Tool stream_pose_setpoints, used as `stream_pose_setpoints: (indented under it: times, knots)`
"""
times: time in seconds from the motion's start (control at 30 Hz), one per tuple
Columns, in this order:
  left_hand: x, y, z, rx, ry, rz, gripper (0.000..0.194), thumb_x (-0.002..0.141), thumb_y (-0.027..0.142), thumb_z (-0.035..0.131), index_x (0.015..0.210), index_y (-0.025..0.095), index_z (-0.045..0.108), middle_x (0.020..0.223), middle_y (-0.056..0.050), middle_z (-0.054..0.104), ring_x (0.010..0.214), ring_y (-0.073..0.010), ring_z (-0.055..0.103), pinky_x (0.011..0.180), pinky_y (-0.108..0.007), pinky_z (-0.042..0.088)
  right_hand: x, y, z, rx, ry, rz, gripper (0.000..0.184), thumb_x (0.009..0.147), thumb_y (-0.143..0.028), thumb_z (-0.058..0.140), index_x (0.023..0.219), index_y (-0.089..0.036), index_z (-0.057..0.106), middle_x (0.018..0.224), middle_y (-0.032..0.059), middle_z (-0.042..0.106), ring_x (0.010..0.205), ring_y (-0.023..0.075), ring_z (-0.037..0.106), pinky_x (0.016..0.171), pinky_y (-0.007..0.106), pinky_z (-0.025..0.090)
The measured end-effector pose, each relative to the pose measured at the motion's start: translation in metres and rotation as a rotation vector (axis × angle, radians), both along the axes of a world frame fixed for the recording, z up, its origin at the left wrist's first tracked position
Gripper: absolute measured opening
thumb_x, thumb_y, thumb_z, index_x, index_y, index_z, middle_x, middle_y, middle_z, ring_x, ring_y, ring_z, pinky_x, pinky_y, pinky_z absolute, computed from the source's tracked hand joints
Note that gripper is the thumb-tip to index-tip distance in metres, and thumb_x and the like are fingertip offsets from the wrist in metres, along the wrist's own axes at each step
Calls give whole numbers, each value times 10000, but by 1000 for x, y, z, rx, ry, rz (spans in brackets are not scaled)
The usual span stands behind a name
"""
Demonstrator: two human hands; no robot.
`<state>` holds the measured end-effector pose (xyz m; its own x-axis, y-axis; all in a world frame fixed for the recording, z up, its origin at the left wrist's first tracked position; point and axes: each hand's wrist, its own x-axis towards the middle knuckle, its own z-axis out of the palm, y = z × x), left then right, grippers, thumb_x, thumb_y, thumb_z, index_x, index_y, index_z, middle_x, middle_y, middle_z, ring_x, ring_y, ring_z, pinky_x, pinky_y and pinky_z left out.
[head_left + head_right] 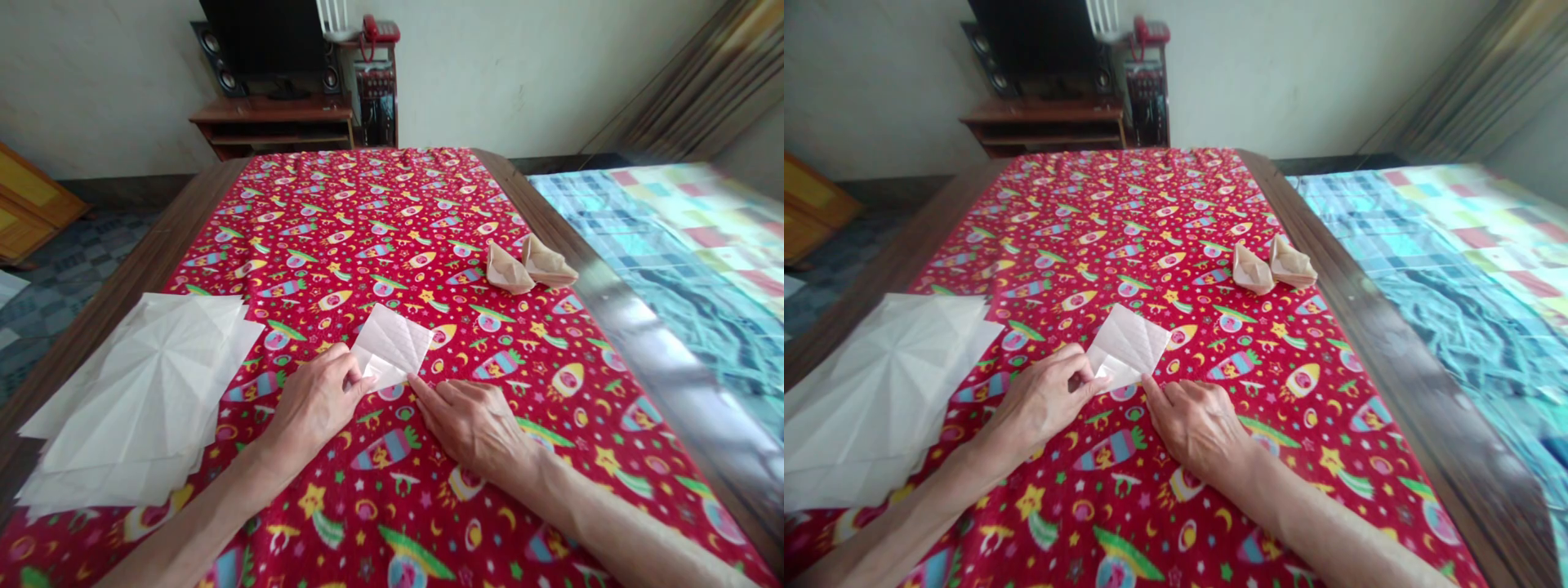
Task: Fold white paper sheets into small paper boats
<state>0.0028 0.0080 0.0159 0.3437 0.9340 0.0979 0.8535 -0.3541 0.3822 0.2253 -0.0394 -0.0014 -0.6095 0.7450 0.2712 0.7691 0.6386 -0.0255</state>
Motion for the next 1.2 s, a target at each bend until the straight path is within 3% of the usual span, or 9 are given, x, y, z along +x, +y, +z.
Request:
stream_pose_setpoints:
  times: [0.2, 0.27, 0.37, 0.47, 0.6, 0.7, 0.93, 1.2]
  knots:
    - [0, 3, 0, -32, -19, 11, 243, 812, 296, 655, 662, 194, 494, 716, 35, 507, 617, -120, 542, 549, -236, 367, 0, 1, -1, -23, 0, -2, 327, 934, -167, 449, 1242, -92, 528, 664, -4, 599, 555, 124, 548, 466, 275, 311]
    - [0, 3, -1, -23, -24, 37, 181, 782, 288, 690, 788, 200, 531, 790, 25, 535, 687, -141, 581, 562, -237, 402, 0, 1, -1, -22, 9, -11, 321, 938, -181, 445, 1236, -101, 536, 653, -8, 592, 550, 121, 547, 463, 272, 310]
    - [-1, 2, -4, 25, -13, 45, 366, 757, 266, 721, 1068, 214, 534, 950, -1, 566, 801, -168, 616, 596, -243, 455, -1, 1, 0, -19, 27, -28, 313, 942, -193, 438, 1222, -108, 549, 637, -13, 584, 544, 119, 545, 455, 270, 306]
    - [-2, -1, -6, 116, 12, -48, 492, 798, 232, 687, 1249, 281, 495, 1059, -10, 555, 848, -159, 611, 637, -240, 491, -1, 0, 0, -24, 29, -29, 309, 944, -191, 431, 1214, -110, 557, 632, -16, 584, 540, 116, 543, 456, 268, 307]
    - [-1, -4, -2, 258, 47, -252, 379, 864, 163, 591, 1231, 251, 553, 1196, -40, 555, 1003, -202, 551, 847, -332, 507, -1, 0, 2, -35, 25, -23, 316, 947, -182, 422, 1225, -107, 552, 645, -13, 590, 549, 121, 549, 466, 270, 311]
    - [-1, -4, 0, 300, 102, -333, 317, 869, 112, 557, 1170, 200, 601, 1250, -52, 567, 1055, -229, 519, 884, -375, 500, -2, 1, 2, -49, 41, -26, 317, 950, -189, 421, 1228, -109, 550, 652, -12, 595, 557, 121, 550, 474, 269, 308]
    - [-5, -3, -6, 274, 169, -427, 342, 915, 105, 449, 1218, 196, 579, 1366, -35, 525, 1309, -239, 385, 1068, -451, 365, -1, 0, 2, -41, 15, -36, 319, 954, -195, 422, 1241, -122, 542, 660, -9, 581, 564, 129, 533, 490, 281, 280]
    - [1, -17, -6, 278, 195, -404, 384, 964, 242, 375, 1320, 155, 492, 1416, -71, 468, 1365, -234, 331, 1121, -473, 272, -11, 1, 13, -53, -74, -115, 345, 971, -361, 400, 1254, -233, 550, 754, 30, 585, 631, 159, 525, 516, 286, 252]
